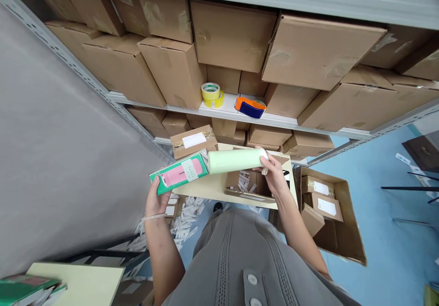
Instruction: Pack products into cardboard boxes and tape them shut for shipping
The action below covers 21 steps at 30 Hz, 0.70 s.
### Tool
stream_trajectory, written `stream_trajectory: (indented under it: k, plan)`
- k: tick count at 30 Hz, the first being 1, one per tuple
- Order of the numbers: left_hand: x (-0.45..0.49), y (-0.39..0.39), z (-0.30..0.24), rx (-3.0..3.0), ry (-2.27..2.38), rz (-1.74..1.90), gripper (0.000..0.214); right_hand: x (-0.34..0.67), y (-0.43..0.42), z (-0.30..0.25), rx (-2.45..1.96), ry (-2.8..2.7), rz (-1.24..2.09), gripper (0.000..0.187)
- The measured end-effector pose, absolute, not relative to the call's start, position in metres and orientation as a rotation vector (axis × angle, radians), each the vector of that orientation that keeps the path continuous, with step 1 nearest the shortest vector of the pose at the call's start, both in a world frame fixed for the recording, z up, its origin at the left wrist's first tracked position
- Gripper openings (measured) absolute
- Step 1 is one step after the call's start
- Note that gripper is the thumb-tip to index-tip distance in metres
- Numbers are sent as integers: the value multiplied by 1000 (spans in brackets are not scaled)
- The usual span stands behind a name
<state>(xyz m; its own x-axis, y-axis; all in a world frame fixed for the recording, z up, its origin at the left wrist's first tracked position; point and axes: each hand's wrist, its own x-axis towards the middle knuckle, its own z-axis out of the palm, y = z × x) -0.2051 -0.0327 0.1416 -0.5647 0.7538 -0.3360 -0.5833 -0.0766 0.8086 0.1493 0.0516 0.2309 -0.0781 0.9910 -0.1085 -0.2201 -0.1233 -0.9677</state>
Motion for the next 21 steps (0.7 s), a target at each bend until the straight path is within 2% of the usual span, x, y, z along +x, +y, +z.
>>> stream_trajectory:
  k: [6, 11, 14, 21]
  plan:
    - [-202, -36, 145, 232, 1229, 1757, 55, 153, 54, 229, -1158, -1102, 1292, 72]
    - [-195, -39, 149, 264, 1188, 1742, 62, 155, 47, 241, -1125, -1284, 1238, 66]
    - [-195, -39, 152, 269, 1198, 1752, 59, 157, 45, 249, -1115, -1387, 1200, 63]
    - [-196, -30, 154, 58, 1314, 1616, 35, 168, 49, 250, -1074, -1593, 1093, 64]
